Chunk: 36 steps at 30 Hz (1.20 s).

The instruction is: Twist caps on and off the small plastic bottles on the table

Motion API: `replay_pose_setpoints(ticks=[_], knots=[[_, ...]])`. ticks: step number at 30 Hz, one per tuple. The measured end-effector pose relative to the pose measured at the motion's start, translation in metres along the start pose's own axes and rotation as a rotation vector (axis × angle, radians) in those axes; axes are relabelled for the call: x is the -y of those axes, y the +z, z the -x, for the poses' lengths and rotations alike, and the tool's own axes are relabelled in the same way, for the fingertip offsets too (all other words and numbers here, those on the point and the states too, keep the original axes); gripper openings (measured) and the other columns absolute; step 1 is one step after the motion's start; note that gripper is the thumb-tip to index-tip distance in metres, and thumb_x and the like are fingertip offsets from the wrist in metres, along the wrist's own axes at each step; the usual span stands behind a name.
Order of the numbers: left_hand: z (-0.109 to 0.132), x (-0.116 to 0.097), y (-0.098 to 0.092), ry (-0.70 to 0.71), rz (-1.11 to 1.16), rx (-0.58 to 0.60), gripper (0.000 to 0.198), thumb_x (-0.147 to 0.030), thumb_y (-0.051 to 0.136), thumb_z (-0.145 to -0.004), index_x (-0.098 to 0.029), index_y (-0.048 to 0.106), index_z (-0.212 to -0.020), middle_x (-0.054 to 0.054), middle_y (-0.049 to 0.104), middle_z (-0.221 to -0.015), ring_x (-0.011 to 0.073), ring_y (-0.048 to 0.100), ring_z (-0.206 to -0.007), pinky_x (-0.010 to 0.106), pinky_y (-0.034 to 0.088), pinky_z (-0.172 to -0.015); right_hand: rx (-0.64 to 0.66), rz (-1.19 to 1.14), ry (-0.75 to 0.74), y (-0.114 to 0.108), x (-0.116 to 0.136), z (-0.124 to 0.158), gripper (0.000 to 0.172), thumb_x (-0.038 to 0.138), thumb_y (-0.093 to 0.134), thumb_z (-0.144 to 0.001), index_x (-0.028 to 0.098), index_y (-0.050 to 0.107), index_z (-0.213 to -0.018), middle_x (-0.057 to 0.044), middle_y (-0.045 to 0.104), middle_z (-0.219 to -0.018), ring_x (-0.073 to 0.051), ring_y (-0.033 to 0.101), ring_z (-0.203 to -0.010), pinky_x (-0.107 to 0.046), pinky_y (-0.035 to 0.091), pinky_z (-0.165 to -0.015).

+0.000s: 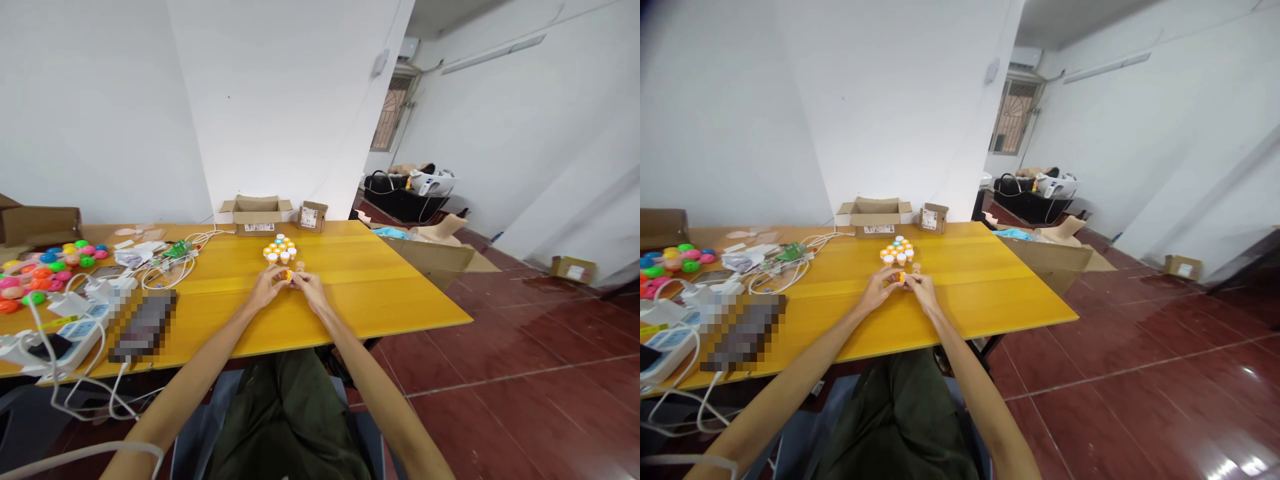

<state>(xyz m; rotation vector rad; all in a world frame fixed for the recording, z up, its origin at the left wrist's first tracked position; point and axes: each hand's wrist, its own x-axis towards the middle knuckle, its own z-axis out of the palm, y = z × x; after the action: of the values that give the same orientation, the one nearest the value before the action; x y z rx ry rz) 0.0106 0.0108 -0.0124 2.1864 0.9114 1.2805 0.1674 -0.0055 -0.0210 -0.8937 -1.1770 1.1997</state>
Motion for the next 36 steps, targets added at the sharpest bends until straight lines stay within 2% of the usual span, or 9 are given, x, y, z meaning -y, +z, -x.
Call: replay_pose_setpoints(ticks=[6, 12, 27, 36], knots=[[-0.0003, -0.0040, 0.0010, 0.043, -0.071, -0.024, 0.026, -0.020, 0.065, -0.081, -0.021, 0.067, -0.107, 0.002, 0.061, -0.087, 0.0151, 0.061, -0.079, 0.030, 0.053, -0.077, -0.008, -0.049, -0.008, 0.0026, 0.0025, 0.0016, 0.033, 0.053, 0.077, -0.058, 0.020, 0.073, -0.065, -0.002, 0.068, -0.070, -0.018, 0.063, -0.074, -0.035, 0.054, -0.077], [0.0003, -0.0057, 0.0020, 0.065, -0.107, -0.025, 0.028, -0.017, 0.064, -0.081, -0.021, 0.065, -0.108, 0.002, 0.061, -0.089, 0.0153, 0.061, -0.081, 0.029, 0.053, -0.078, -0.020, -0.109, 0.008, 0.0026, 0.0046, 0.0023, 0.032, 0.049, 0.080, -0.056, 0.020, 0.070, -0.063, -0.001, 0.067, -0.069, -0.017, 0.062, -0.073, -0.035, 0.054, -0.079], [0.0014, -0.0035, 0.0027, 0.087, -0.116, -0.003, 0.030, -0.015, 0.064, -0.081, -0.023, 0.064, -0.111, 0.005, 0.064, -0.100, 0.0183, 0.062, -0.088, 0.033, 0.053, -0.081, -0.051, -0.061, 0.028, 0.0012, 0.0001, 0.0002, 0.043, 0.060, 0.078, -0.055, 0.020, 0.063, -0.059, 0.000, 0.062, -0.063, -0.017, 0.060, -0.067, -0.034, 0.055, -0.073], [0.0011, -0.0050, 0.0022, 0.080, -0.078, 0.008, 0.030, -0.017, 0.063, -0.083, -0.022, 0.065, -0.112, 0.007, 0.064, -0.102, 0.0188, 0.062, -0.090, 0.035, 0.053, -0.081, -0.039, -0.057, 0.022, 0.0011, 0.0015, 0.0006, 0.041, 0.059, 0.076, -0.058, 0.020, 0.063, -0.058, 0.000, 0.062, -0.063, -0.017, 0.060, -0.069, -0.035, 0.054, -0.074]])
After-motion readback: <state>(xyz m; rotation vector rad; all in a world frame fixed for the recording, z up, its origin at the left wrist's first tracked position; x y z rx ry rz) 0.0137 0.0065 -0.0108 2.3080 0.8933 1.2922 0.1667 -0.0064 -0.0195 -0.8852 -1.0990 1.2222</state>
